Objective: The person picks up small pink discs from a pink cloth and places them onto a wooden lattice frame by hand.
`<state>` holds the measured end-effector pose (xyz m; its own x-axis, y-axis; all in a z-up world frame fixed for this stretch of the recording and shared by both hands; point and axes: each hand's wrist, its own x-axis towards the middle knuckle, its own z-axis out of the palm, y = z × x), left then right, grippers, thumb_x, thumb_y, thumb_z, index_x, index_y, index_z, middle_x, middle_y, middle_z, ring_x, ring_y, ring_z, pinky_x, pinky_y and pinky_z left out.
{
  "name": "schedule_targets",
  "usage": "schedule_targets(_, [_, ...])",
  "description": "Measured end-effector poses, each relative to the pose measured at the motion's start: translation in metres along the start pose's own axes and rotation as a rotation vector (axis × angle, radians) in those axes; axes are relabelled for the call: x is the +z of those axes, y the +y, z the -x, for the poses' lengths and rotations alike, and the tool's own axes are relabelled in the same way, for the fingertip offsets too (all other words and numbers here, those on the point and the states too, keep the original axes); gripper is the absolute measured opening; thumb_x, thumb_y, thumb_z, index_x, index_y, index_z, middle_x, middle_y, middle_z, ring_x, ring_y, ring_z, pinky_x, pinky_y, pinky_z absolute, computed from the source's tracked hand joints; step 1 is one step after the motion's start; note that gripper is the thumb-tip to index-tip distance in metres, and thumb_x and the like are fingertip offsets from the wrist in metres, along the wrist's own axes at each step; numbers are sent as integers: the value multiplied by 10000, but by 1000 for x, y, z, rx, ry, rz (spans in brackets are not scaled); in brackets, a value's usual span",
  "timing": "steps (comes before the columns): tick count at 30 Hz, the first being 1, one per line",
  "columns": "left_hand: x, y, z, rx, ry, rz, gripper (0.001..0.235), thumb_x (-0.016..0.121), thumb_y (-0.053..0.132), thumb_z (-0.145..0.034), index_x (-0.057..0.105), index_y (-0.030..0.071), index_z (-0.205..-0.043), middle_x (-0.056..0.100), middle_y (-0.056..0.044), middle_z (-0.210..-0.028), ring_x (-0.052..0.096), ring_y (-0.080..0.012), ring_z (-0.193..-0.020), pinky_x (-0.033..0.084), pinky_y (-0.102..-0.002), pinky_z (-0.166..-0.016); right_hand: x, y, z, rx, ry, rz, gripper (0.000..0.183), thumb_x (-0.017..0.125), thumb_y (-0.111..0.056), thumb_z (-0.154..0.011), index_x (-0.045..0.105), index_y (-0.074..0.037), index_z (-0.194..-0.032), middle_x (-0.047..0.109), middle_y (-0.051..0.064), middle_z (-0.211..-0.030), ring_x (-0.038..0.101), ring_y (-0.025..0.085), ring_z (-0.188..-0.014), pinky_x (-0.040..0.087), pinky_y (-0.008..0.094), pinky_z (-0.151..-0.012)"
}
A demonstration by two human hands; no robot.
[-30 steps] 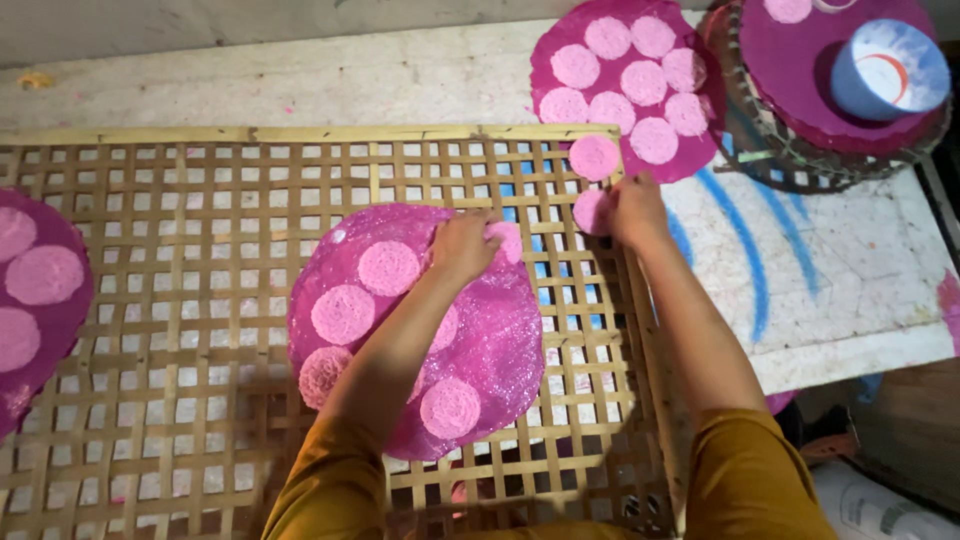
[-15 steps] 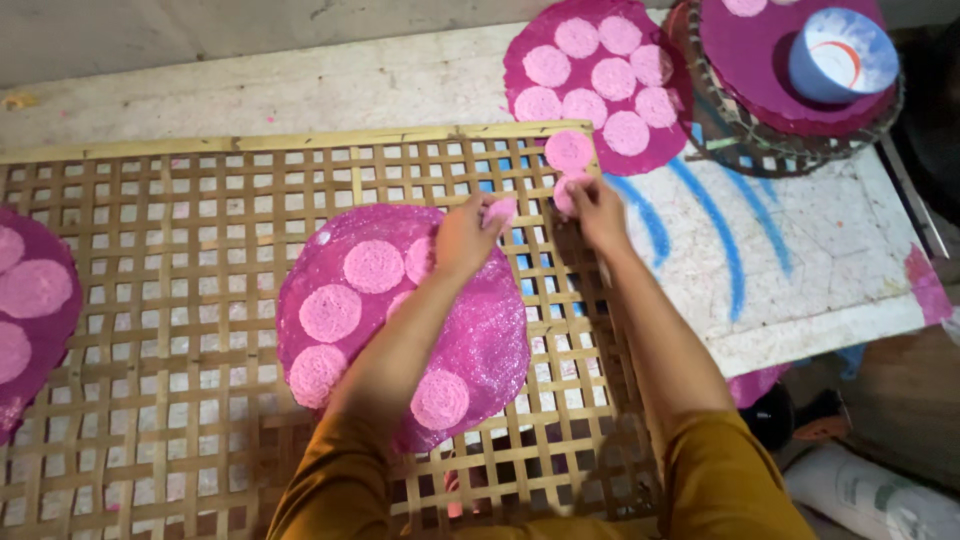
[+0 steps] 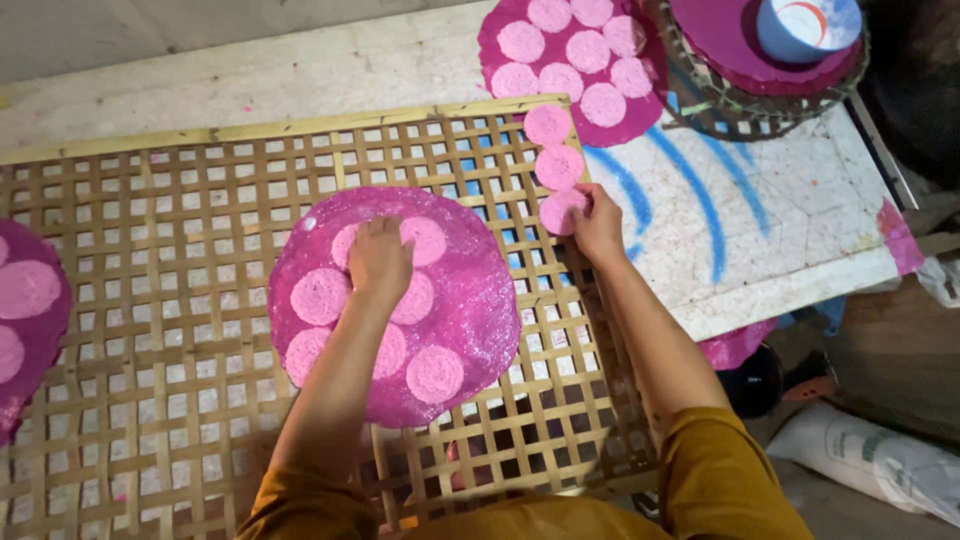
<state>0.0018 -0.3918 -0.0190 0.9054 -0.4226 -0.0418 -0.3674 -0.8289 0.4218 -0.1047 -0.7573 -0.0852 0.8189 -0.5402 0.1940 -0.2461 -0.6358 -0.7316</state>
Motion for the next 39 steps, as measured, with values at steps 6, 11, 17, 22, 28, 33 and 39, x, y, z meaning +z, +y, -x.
schedule_targets(6, [11, -9, -28, 116, 27, -148, 481, 790, 351, -816, 663, 46, -1165, 677, -186, -1172, 613, -389, -1124, 512, -498, -921, -8, -38, 10, -232, 159, 123, 346, 729, -19, -822, 653, 12, -1158, 670, 221, -1035, 661, 384, -903, 543, 435, -798])
schedule_targets(11, [-19, 25, -11, -71, -241, 68, 317, 726, 298, -886, 651, 107, -1127, 733, -139, -1010, 719, -304, -921, 581, -457, -761, -12, -85, 41, -201, 272, 112, 305, 697, -48, -879, 640, 21, -1170, 645, 234, -1053, 644, 355, -882, 546, 448, -781])
schedule_targets(17, [-26, 102, 44, 100, -328, 462, 400, 786, 271, -840, 657, 111, -1184, 750, -96, -1098, 744, -225, -956, 607, -351, -814, 8, -121, 108, 869, -338, -1346, 417, 483, -306, -1006, 621, 51, -1172, 700, 178, -1077, 724, 242, -943, 596, 340, -878])
schedule_targets(22, [-33, 36, 57, 247, -37, 83, 413, 649, 202, -921, 628, 41, -1301, 621, -194, -1326, 600, -362, -1188, 510, -457, -978, -4, -58, 99, 568, -152, -925, 310, 595, -32, -943, 638, -5, -1249, 718, 104, -1068, 688, 194, -919, 601, 324, -826])
schedule_targets(28, [-26, -20, 63, 61, -201, -118, 461, 516, 42, -907, 608, 72, -1358, 607, -158, -1306, 597, -335, -1199, 492, -463, -1036, -22, -7, 82, 172, 46, -95, 331, 691, 26, -891, 676, -26, -1218, 707, 158, -979, 626, 249, -855, 534, 339, -783])
schedule_targets(33, [-45, -15, 65, 41, -279, 4, 363, 676, 190, -874, 622, 15, -1188, 640, -176, -1170, 628, -322, -1063, 527, -453, -936, -35, -55, 87, -164, 233, 185, 324, 721, 13, -821, 663, -13, -1138, 671, 219, -988, 644, 335, -858, 527, 399, -771])
schedule_targets(39, [-55, 47, 90, -226, -470, 392, 238, 627, 130, -957, 625, 91, -1192, 713, -122, -1015, 717, -227, -838, 604, -297, -656, -29, -153, 148, 726, -334, -290, 359, 491, -315, -1058, 646, -138, -1330, 726, 194, -1211, 701, 261, -1007, 594, 339, -768])
